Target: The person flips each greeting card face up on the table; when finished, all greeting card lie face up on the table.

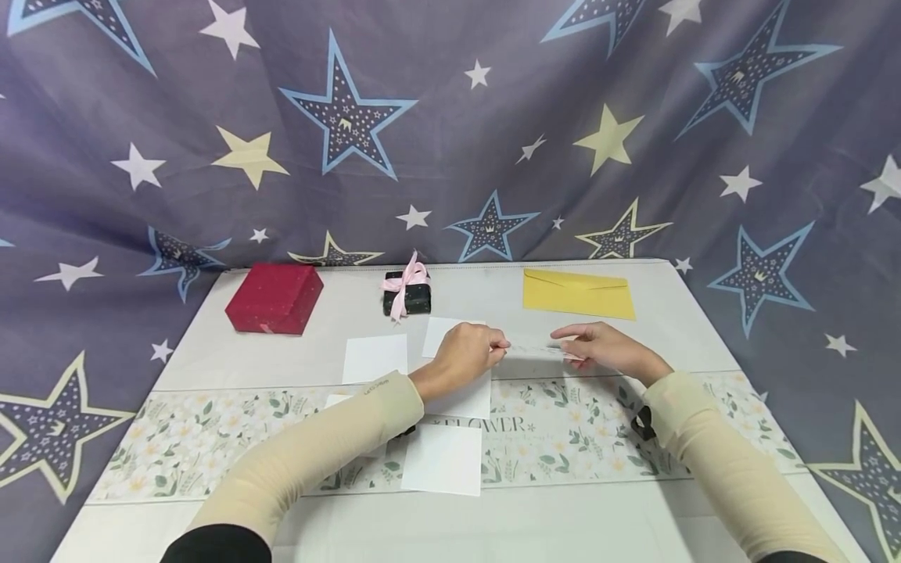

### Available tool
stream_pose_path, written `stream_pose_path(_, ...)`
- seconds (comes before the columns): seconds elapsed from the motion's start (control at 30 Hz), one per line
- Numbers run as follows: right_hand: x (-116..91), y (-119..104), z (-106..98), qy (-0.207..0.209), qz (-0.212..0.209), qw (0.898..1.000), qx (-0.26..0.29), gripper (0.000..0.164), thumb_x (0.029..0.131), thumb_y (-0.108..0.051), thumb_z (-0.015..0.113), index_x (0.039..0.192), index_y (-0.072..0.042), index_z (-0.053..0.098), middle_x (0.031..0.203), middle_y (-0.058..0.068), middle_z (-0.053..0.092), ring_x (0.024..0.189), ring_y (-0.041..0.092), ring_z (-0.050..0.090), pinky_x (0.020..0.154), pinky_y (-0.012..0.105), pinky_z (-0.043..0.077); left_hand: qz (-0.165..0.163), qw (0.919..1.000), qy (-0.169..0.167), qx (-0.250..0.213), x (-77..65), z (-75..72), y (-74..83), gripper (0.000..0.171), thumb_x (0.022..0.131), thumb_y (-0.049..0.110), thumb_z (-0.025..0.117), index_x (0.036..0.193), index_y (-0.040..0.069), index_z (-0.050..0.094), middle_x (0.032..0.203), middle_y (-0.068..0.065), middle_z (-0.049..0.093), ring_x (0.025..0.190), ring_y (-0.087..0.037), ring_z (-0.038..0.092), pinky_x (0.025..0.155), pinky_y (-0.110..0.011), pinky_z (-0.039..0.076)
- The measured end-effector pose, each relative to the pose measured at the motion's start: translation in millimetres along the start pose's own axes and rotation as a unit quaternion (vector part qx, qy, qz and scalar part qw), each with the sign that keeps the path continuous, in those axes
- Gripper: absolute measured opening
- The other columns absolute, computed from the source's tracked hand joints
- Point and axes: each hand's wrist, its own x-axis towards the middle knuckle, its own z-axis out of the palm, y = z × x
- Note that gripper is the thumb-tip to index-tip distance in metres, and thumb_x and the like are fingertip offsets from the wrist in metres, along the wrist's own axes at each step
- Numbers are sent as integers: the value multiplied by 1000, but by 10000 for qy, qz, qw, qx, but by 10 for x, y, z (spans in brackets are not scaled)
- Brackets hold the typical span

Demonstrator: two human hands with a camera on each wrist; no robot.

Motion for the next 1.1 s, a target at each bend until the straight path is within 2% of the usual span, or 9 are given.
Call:
stream_pose_path(0.07,-2,-1,-13,62,-102,9999,59,52,104,-24,60,147,1,49,90,4,69,79,12,63,73,30,56,-44,9999,-102,34,-4,-4,-2,8,94,28,72,90,28,79,88,13,78,81,-6,73,72,-27,57)
stream_pose_path(0.2,10,2,-14,272,-344,9990,-101,48,102,-20,62,143,4,53,85,-2,68,73,11,59,67,30,51,-165,9992,-350,-31,-1,-7,9,8,96,26,70,94,26,78,92,12,78,82,-9,72,73,-27,57)
stream_pose_path(0.37,42,-28,24,867,-322,9921,-844,43,99,-23,66,136,-1,63,102,4,76,84,12,65,74,31,55,-212,9976,-602,-279,24,-6,18,9,97,20,69,99,22,78,97,8,78,82,-8,69,73,-24,55)
stream_pose_path(0.43,62,-37,34,1092,-253,9875,-1104,41,99,-24,67,136,-5,65,103,6,76,83,16,65,73,31,54,-206,9967,-686,-387,43,-1,16,12,97,17,67,99,21,78,97,6,78,80,-7,67,71,-22,54)
stream_pose_path(0.53,99,-35,40,1406,-236,9811,-1309,40,99,-24,68,135,-8,67,102,9,76,80,19,65,71,31,53,-215,9946,-867,-524,70,17,17,20,98,15,64,111,20,79,107,2,79,82,-9,66,73,-21,54)
stream_pose_path(0.67,155,-4,29,1702,-374,9723,-1557,37,98,-22,68,133,-8,68,103,12,76,82,17,67,70,28,55,-122,9913,-1293,-217,104,71,31,35,99,25,66,133,19,69,120,-2,76,97,-14,70,83,-26,56)
stream_pose_path(0.73,183,15,19,1756,-461,9690,-1677,36,98,-20,69,131,-7,69,104,13,76,85,16,67,71,26,55,-35,9884,-1515,133,118,102,44,41,97,34,68,136,20,67,119,-2,75,101,-16,70,86,-28,56)
stream_pose_path(0.87,221,47,10,1727,-530,9638,-1964,37,95,-19,72,130,-7,70,104,12,75,87,16,65,74,25,52,17,9806,-1852,637,134,147,82,53,92,45,72,139,20,64,115,-2,72,100,-16,66,88,-31,55)
stream_pose_path(1.1,260,66,24,1591,-643,9560,-2379,45,90,-18,78,132,-6,68,100,9,73,86,17,65,76,33,52,-186,9741,-2088,848,154,190,109,59,92,49,71,143,19,60,128,-2,68,110,-18,62,95,-33,51)
